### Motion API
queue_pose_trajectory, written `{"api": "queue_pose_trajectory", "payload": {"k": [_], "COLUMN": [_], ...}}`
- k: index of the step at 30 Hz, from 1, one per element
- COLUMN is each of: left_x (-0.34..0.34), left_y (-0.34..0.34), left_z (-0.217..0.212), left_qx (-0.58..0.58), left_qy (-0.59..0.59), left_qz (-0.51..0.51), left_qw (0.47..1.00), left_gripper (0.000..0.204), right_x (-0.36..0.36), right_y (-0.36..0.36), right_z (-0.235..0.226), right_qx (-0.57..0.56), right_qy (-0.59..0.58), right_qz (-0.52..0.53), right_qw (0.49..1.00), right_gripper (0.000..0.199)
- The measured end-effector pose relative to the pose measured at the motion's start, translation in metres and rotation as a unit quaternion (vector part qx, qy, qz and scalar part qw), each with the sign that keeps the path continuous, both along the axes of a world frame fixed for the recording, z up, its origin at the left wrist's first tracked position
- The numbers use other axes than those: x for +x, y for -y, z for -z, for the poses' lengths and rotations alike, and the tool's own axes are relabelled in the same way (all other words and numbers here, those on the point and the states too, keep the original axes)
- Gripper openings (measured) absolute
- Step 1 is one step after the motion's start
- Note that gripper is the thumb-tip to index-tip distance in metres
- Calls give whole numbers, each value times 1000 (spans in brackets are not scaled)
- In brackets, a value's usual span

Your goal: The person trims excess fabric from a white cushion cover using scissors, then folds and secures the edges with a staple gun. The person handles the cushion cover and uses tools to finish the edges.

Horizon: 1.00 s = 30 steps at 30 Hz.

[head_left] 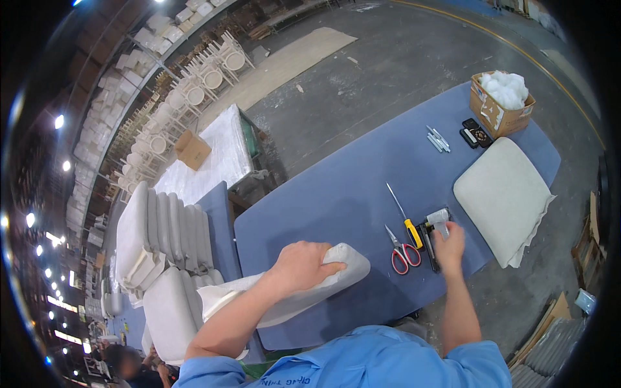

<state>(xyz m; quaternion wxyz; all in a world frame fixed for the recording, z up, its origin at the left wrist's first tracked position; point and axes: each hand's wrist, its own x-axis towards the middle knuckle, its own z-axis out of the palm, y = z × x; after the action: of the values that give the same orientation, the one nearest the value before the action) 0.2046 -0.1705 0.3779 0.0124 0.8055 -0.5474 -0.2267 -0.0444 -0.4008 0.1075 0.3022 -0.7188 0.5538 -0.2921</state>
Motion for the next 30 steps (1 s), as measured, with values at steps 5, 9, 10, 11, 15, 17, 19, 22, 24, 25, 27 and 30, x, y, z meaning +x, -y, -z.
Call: {"api": "queue_pose_trajectory", "payload": {"k": [5,9,10,11,15,17,19,22,24,25,27,30], "left_x": [7,10,10,10,18,23,21,25,22,21,20,20], "left_y": [5,4,6,10,16,11,16,5,7,7,7,2], "left_z": [2,4,4,4,8,9,6,10,8,6,1,0], "left_qx": [8,5,3,7,26,41,46,37,24,22,21,23], "left_qy": [-4,6,9,10,11,12,12,14,-2,-8,-15,-13], "left_qz": [0,19,30,31,33,27,35,24,43,49,52,51], "left_qw": [1000,1000,999,999,999,999,998,999,999,999,998,998], "left_gripper": [49,49,50,50,50,51,52,52,51,50,50,50], "right_x": [-14,2,0,-6,-9,-1,-13,2,0,3,11,24], "right_y": [55,66,71,74,43,5,-24,-102,-148,-167,-194,-210], "right_z": [27,31,28,23,1,-20,-51,-153,-188,-197,-211,-217], "right_qx": [193,167,164,159,96,70,135,258,243,231,228,178], "right_qy": [-200,-215,-212,-210,-81,35,140,277,341,358,377,349], "right_qz": [-49,-69,-74,-74,-20,-11,-67,-112,-146,-160,-183,-231], "right_qw": [959,960,961,962,992,997,979,919,896,890,879,890], "right_gripper": [54,62,61,60,57,57,62,67,72,75,76,78]}}
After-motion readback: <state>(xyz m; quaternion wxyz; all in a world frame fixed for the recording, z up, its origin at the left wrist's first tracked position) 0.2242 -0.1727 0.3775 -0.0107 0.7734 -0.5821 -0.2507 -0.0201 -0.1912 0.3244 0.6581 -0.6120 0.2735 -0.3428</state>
